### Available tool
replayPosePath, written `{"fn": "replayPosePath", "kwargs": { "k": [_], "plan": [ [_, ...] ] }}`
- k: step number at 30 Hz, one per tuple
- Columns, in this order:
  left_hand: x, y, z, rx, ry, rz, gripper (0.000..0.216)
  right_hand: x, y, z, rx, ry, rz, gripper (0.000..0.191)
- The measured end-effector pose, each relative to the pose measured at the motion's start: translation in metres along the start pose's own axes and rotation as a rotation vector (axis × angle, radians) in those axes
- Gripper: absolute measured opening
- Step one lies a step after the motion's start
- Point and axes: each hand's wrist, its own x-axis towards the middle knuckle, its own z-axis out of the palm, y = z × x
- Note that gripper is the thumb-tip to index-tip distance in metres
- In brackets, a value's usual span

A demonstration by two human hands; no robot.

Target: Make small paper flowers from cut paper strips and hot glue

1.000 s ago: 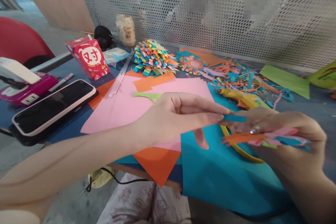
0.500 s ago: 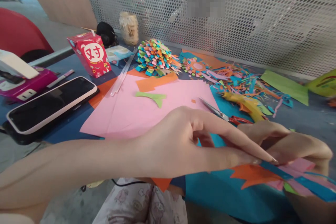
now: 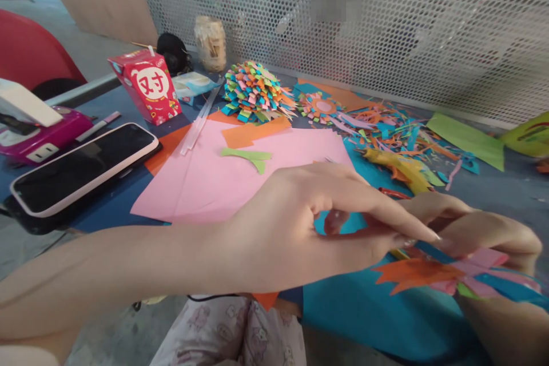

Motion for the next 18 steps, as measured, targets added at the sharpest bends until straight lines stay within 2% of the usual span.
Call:
{"fn": "replayPosePath", "kwargs": {
  "k": [5,13,18],
  "plan": [
    [0.0004,0.0036,0.0008,0.053,0.035,0.026,0.017,0.0037,-0.0031,0.0029,-0.035,0.048,0.031,0.014],
    [0.0007,0.005,-0.0005,0.133,0.021,0.029,0.016,-0.0043,0.0018,0.0012,0.018,0.104,0.047,0.011],
    [0.0001,0.0034,-0.0002,0.075,0.027,-0.012,0.014,-0.0004,-0.0028,0.0056,0.01,0.135,0.063,0.003]
  ]
}}
